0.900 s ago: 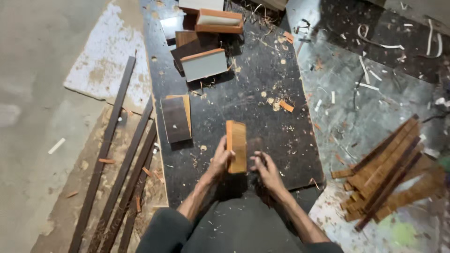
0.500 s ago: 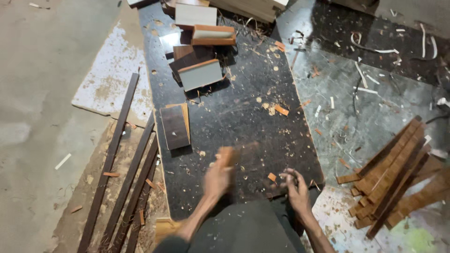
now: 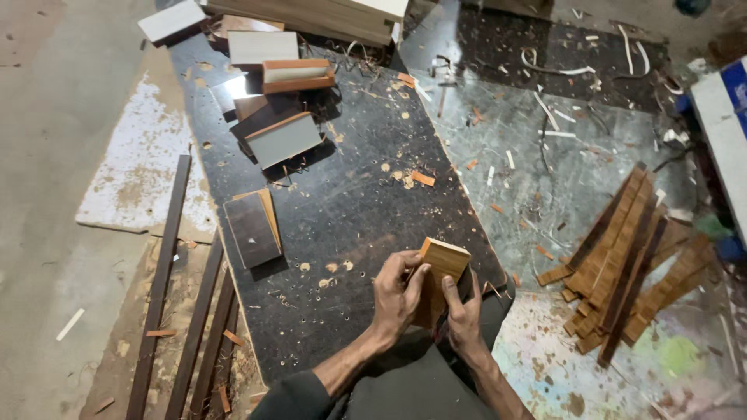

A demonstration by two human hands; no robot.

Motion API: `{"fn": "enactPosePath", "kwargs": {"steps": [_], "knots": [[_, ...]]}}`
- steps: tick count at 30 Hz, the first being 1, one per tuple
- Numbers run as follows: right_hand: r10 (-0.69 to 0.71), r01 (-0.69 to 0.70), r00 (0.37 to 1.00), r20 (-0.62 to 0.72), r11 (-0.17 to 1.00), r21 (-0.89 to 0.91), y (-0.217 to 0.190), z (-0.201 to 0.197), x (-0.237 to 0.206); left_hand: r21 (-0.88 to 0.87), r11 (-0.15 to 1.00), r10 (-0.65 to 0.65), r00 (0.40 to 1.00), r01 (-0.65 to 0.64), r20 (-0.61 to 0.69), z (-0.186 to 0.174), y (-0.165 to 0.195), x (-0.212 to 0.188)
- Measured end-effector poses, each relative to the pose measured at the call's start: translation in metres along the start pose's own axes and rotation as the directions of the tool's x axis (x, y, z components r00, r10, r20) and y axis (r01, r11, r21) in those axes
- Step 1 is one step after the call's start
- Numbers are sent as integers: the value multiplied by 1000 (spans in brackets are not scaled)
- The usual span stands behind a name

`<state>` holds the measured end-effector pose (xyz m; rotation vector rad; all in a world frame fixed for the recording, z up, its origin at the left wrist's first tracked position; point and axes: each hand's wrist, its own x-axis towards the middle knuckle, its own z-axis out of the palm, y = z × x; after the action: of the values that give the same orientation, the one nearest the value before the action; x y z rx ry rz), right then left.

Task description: The person uses a hand plane to shave thin curls from small rectangular wooden blocks on a workbench. They repeatedly pick up blocks, plane their edges and faces, and place them back on the table, handling several pieces throughout the clip.

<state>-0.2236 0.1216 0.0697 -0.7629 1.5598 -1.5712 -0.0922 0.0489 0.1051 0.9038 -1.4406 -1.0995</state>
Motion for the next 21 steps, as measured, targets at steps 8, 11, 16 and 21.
{"fn": "enactPosePath", "kwargs": {"steps": [8,11,16,21], "knots": [[141,-101,981,-130,955,280,1,-6,11,-14,970,-240,960,245,141,-23,-19,4],[205,-128,938,-281,954,270,6,-21,15,125,957,-286,923,262,258,-36,-29,-5],[316,-267,933,-174,928,258,6,-28,13,-14,967,-211,837,253,506,-67,-28,-18],[200,-161,963,179,964,-210,-23,-21,15,192,978,-47,818,-79,574,-123,-43,3]]}}
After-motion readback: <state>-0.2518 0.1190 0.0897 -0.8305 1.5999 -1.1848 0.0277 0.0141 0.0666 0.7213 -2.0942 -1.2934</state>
